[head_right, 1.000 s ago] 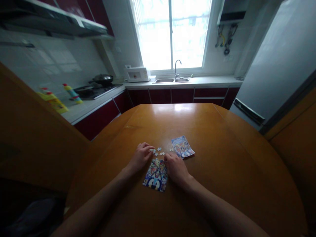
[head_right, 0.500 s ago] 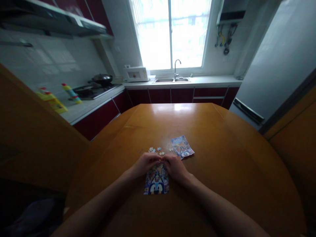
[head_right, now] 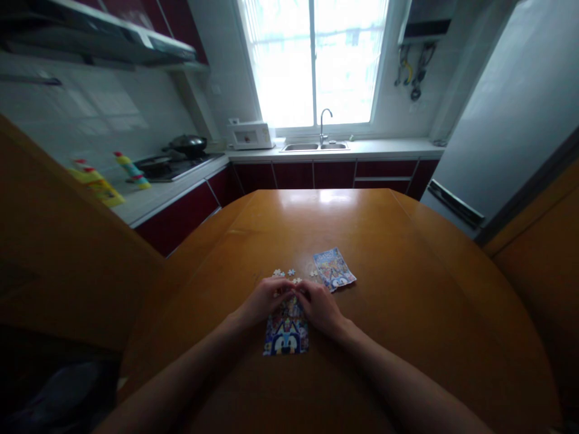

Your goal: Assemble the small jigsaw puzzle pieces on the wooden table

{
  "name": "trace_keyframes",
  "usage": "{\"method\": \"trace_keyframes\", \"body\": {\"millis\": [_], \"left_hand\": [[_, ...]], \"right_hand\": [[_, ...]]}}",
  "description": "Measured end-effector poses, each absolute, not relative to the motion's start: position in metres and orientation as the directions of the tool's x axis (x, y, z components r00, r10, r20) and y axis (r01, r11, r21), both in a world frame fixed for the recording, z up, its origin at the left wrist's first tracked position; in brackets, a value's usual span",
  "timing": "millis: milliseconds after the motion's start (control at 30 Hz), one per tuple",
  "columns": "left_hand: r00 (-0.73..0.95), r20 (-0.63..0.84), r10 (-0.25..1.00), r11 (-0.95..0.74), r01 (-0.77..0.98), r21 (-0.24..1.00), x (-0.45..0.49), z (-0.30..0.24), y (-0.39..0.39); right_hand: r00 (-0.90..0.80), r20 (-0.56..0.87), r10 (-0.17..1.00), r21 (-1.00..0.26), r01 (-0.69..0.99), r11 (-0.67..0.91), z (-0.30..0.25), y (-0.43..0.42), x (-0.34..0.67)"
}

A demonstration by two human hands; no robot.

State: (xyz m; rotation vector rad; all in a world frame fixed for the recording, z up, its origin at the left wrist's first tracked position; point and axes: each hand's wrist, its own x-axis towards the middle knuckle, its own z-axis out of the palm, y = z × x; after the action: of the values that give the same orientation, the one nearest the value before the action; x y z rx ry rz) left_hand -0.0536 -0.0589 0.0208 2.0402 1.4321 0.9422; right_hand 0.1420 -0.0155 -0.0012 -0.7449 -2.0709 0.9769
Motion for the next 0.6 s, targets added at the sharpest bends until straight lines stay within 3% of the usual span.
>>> {"method": "trace_keyframes", "body": {"millis": [133,333,600], "left_hand": [[0.157,0.24,0.958,-0.287,0.543,0.79,-0.0523,0.0254,-0.0587],[0.139,0.198,0.97,-0.242,0.519,0.82,-0.0515,0.0247,-0.0582],[0.133,0.178,0.975,-0.221,0.478,0.85,-0.0487,0.0227,-0.059]], "right_hand": [[-0.542,0.401,0.738,-0.838,0.108,0.534,0.0012,-0.0145,0.1421],[-0.501,0.302,0.811,-0.915,0.087,0.394,-0.0009,-0.0119,0.1405],[-0.523,0.322,0.789,-0.911,0.055,0.408,-0.0014,-0.0093,0.1409]]}}
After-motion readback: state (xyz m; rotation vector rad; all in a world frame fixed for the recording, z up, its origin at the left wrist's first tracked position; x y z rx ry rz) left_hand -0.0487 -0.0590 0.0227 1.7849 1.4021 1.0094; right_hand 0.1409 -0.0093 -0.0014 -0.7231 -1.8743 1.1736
